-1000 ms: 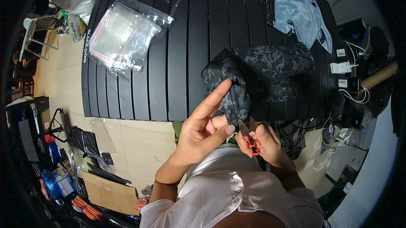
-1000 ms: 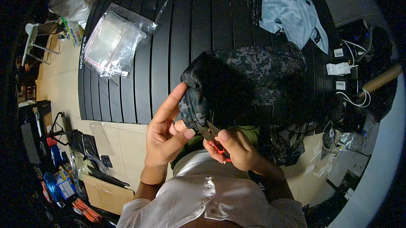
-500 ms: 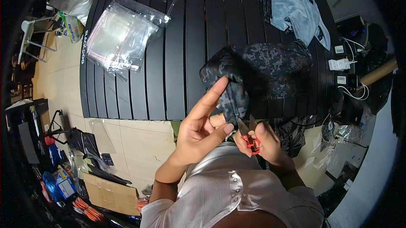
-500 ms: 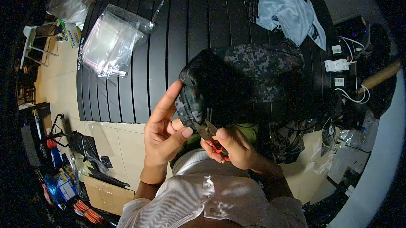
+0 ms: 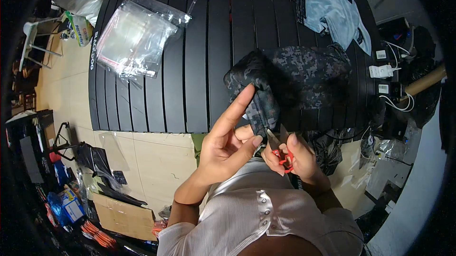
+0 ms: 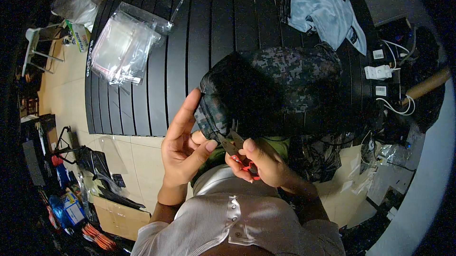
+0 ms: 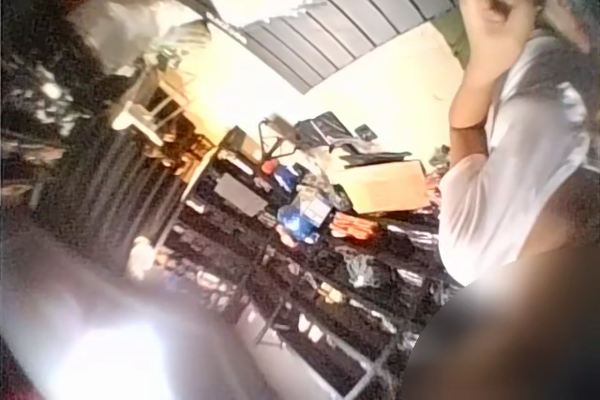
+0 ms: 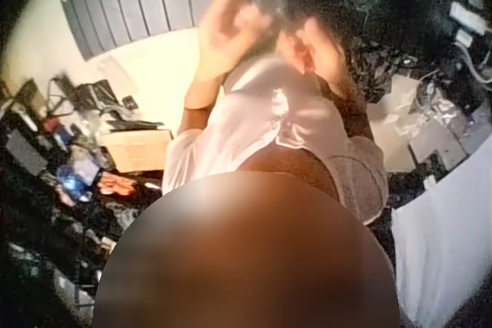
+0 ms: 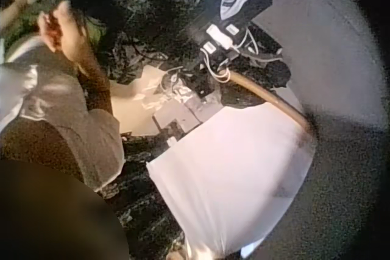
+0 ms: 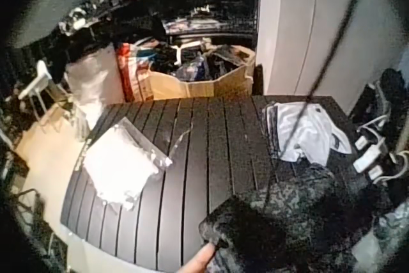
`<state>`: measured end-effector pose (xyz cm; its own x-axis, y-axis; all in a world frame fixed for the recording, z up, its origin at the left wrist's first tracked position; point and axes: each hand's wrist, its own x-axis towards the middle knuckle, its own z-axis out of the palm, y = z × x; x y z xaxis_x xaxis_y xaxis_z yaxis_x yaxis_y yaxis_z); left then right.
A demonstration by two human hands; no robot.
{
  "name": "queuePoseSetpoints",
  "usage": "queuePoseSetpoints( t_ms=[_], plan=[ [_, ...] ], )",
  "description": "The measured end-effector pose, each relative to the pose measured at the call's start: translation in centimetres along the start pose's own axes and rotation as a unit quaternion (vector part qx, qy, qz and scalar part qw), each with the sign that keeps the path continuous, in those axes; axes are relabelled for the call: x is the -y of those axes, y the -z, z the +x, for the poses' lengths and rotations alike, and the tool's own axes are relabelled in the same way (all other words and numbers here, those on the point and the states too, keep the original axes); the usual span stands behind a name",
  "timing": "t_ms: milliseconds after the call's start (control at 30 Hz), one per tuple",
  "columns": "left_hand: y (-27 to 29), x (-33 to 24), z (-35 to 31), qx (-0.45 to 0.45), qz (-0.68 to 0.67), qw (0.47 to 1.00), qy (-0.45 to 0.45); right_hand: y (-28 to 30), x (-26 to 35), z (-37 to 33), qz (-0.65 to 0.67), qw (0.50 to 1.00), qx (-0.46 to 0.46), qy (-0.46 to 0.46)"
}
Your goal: Inspecting, trimming excess threads with pliers, and organizing camouflage-patterned textile sleeves on a workbench.
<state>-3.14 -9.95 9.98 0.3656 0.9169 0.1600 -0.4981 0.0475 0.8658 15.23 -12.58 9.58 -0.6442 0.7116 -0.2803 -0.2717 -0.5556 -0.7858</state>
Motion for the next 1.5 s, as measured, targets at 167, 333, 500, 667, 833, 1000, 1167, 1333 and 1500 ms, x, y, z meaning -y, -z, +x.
queuePoseSetpoints(
  t_ms=[167,333,500,667,833,1000,1167,1333,1500],
  plan=[
    [0.0,0.0,0.0,-0.002,0.002,1.0,0.002,-0.3,0.0,0.1,-0.014,1.0,-0.015,0.014],
    [0.0,0.0,0.1,0.001,-0.009,1.0,0.006,-0.7,0.3,0.8,-0.179,0.972,-0.067,0.136],
    [-0.2,0.1,0.0,0.013,0.021,1.0,0.004,-0.6,1.0,0.5,-0.271,0.946,-0.108,0.144],
    [0.0,0.2,0.0,-0.033,0.033,0.998,0.047,-0.1,-0.5,1.2,-0.16,0.954,-0.054,0.246],
    [0.2,0.1,0.0,-0.023,-0.03,0.998,0.045,-0.1,-1.1,0.9,-0.138,0.933,-0.184,0.275],
    [0.0,0.0,0.2,-0.063,-0.037,0.994,0.075,-0.1,-0.6,0.9,-0.343,0.85,-0.282,0.283],
    [-0.3,0.4,0.3,-0.063,0.006,0.997,0.049,-0.5,-1.0,1.2,-0.517,0.749,-0.314,0.27],
    [-0.7,1.1,0.4,-0.026,0.054,0.998,0.029,-0.6,-1.4,1.6,-0.531,0.727,-0.34,0.272],
    [-0.9,1.2,0.4,-0.03,0.056,0.997,0.035,-0.6,-1.1,1.5,-0.542,0.711,-0.349,0.282]
  ],
)
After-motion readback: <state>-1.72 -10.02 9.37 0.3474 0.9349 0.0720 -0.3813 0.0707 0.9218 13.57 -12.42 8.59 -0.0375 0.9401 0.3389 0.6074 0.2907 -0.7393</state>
